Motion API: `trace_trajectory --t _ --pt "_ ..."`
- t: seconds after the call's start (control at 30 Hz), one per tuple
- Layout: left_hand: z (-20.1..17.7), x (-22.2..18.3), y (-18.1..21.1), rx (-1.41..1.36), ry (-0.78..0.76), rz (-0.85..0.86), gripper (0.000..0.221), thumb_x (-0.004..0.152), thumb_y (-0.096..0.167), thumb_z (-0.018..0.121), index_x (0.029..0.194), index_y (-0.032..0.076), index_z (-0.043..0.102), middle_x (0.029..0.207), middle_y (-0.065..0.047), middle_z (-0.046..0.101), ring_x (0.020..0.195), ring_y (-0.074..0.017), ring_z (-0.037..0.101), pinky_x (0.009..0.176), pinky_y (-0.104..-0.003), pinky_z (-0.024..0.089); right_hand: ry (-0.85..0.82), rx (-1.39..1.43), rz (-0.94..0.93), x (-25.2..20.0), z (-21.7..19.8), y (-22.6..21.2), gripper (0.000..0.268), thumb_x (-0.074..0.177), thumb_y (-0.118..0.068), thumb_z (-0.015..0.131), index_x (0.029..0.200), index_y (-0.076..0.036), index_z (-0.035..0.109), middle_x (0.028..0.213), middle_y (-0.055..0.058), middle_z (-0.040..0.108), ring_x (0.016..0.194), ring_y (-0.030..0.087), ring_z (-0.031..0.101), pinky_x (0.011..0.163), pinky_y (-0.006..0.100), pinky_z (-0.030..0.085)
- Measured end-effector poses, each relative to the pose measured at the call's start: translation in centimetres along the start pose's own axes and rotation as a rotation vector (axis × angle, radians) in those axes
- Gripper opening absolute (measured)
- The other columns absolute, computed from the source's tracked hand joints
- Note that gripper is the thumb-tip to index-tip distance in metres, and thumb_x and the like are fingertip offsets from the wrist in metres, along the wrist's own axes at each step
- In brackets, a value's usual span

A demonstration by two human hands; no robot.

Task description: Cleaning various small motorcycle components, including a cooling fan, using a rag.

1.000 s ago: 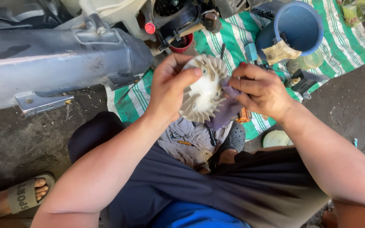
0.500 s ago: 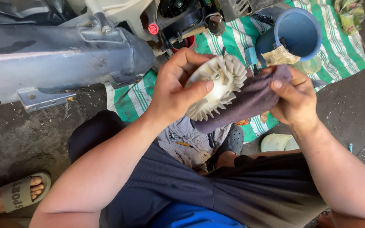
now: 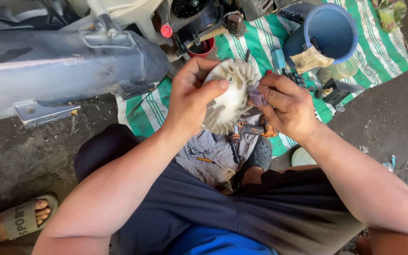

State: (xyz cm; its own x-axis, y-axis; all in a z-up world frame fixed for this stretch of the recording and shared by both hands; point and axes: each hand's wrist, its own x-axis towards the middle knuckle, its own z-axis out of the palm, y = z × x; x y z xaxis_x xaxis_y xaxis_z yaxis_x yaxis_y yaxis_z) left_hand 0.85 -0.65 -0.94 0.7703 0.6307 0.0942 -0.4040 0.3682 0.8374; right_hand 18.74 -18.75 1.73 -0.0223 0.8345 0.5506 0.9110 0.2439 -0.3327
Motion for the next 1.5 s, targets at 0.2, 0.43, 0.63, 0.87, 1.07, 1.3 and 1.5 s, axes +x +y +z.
trace_trajectory --t 0.2,0.43,0.63,0.87,1.07,1.3,1.5 --pt "-0.7 0.2 0.2 -0.017 -0.025 -0.054 0.026 0.091 0.009 0.079 0.115 0.007 0.069 0.095 -0.005 0.074 0.082 -0.0153 0.067 0.071 -0.032 0.054 -0.009 0.088 -0.069 0.1 -2.0 0.0 0.024 0.107 -0.008 0.076 0.118 0.013 0.079 0.116 0.025 0.072 0.103 0.041 0.077 0.094 0.050 0.068" --pt "-2.1 1.3 0.4 -0.237 0.009 0.027 0.042 0.084 0.002 0.074 0.125 0.007 0.066 0.109 -0.011 0.073 0.094 -0.0231 0.069 0.077 -0.039 0.057 0.284 1.141 0.544 -1.1 -5.3 0.4 0.035 0.113 -0.005 0.070 0.147 -0.009 0.072 0.111 0.003 0.077 0.097 0.014 0.071 0.097 0.028 0.062" --pt "-1.5 1.1 0.8 -0.130 0.084 -0.065 0.056 0.089 0.004 0.065 0.144 0.006 0.073 0.128 -0.016 0.080 0.113 -0.0252 0.076 0.097 -0.036 0.061 0.524 1.275 0.933 -0.6 -5.6 1.2 0.016 0.090 -0.007 0.052 0.100 -0.012 0.063 0.086 0.004 0.059 0.085 0.019 0.057 0.087 0.034 0.044" --pt "-2.1 1.0 0.9 -0.243 -0.022 -0.007 0.062 0.085 0.004 0.063 0.146 0.003 0.070 0.134 -0.018 0.075 0.118 -0.0282 0.072 0.100 -0.039 0.060 0.379 1.188 0.917 -0.8 -5.1 0.8 0.011 0.097 -0.005 0.063 0.103 -0.012 0.059 0.105 0.014 0.073 0.090 0.022 0.066 0.083 0.033 0.054" --pt "-1.6 1.5 1.1 -0.341 0.118 -0.207 0.057 0.086 0.007 0.056 0.140 0.003 0.074 0.130 -0.020 0.075 0.112 -0.0345 0.072 0.094 -0.046 0.063 0.434 1.038 1.054 1.0 -4.5 -0.5 0.031 0.079 0.000 0.054 0.102 0.005 0.074 0.095 0.016 0.074 0.091 0.032 0.073 0.083 0.038 0.058" --pt "-2.1 1.6 1.1 -0.406 0.107 -0.286 0.060 0.084 0.005 0.055 0.140 0.002 0.075 0.122 -0.020 0.078 0.099 -0.0325 0.074 0.086 -0.043 0.062 0.147 0.452 0.964 2.5 -6.1 -2.3 0.030 0.109 -0.008 0.049 0.117 -0.004 0.078 0.111 0.012 0.082 0.103 0.023 0.079 0.091 0.035 0.062" --pt "-2.2 1.1 1.5 -0.188 -0.017 0.055 0.051 0.087 0.008 0.059 0.135 0.006 0.075 0.131 -0.012 0.076 0.116 -0.0260 0.070 0.099 -0.037 0.056 0.068 0.035 0.780 1.4 -6.9 -1.0 0.028 0.117 -0.008 0.053 0.126 -0.010 0.079 0.114 0.007 0.064 0.107 0.024 0.061 0.087 0.039 0.046"
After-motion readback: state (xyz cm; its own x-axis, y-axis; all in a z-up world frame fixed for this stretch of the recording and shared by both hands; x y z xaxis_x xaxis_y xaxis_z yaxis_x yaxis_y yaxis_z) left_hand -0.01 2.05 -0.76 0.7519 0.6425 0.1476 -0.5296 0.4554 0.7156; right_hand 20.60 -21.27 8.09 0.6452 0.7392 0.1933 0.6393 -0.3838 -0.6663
